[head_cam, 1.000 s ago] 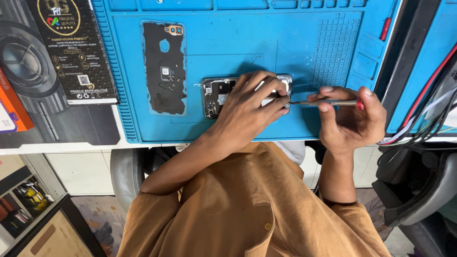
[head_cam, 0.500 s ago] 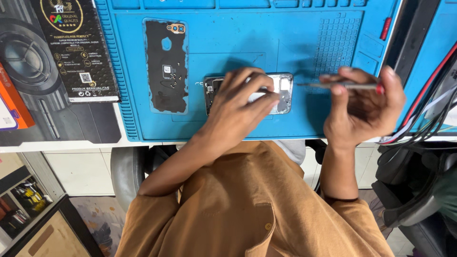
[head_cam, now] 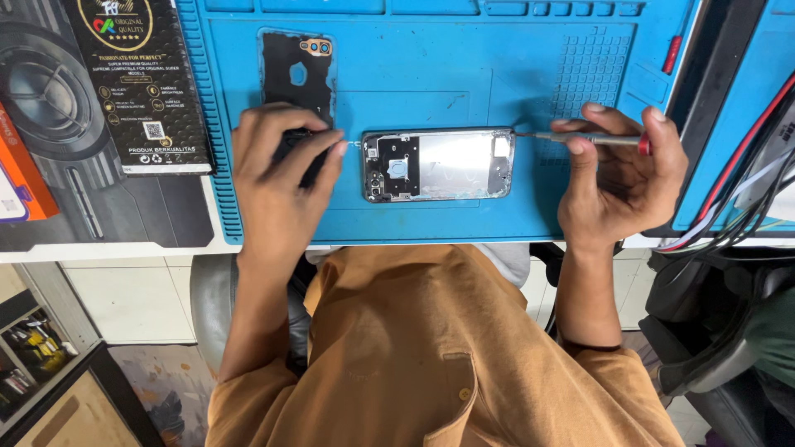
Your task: The person uses a small screwdriver to remove screws from a disassembled smartphone on a blue work mat, then uses a hot air gun to apply heat to the phone's back and a black adhesive sheet. The phone remains disassembled on the mat at the end.
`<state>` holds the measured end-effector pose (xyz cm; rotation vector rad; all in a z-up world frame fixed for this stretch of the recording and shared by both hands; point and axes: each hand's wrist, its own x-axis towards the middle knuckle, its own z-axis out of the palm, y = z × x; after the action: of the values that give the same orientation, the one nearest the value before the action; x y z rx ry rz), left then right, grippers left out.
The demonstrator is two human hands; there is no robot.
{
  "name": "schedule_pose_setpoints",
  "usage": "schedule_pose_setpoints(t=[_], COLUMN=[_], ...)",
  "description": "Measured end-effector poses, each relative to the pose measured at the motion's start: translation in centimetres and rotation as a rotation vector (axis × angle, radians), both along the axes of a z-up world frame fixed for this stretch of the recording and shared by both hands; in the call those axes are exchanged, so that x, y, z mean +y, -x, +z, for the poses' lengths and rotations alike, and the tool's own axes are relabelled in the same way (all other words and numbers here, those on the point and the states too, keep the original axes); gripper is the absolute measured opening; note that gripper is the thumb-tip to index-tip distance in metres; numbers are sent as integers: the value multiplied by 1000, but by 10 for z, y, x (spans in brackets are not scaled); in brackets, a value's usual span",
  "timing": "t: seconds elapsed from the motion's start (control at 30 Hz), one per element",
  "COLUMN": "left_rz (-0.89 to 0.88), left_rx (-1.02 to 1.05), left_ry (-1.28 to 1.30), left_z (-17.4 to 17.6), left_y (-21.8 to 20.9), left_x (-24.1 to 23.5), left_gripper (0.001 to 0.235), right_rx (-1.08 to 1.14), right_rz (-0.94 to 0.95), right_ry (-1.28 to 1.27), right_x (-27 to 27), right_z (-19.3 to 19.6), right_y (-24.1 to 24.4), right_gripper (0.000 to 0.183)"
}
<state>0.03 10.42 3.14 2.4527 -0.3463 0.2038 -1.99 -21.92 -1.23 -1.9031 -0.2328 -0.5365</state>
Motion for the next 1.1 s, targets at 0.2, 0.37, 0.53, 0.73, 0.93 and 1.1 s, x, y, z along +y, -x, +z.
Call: schedule_pose_setpoints(t=[0.2, 0.37, 0.53, 0.73, 0.93, 1.1], left_rz=[28, 18, 1, 3, -14, -53], left_rx=[23, 35, 50, 44, 28, -2], left_ry=[22, -16, -44, -30, 31, 100], left_z=[-2, -1, -1, 3, 7, 5], left_y=[6, 9, 11, 13, 13, 14], left_x=[14, 18, 22, 21, 13, 0], left_gripper=[18, 19, 22, 28, 28, 28], right_rx=[-1, -100, -142, 33, 51, -52], right_rz=[139, 129, 79, 350, 498, 175], right_ry=[67, 278, 350, 108, 110, 298], right_x=[5, 10, 17, 4, 9, 15], right_z=[17, 36, 44, 54, 62, 66], right_y=[-3, -9, -17, -43, -51, -56], right_gripper=[52, 54, 37, 21, 24, 23])
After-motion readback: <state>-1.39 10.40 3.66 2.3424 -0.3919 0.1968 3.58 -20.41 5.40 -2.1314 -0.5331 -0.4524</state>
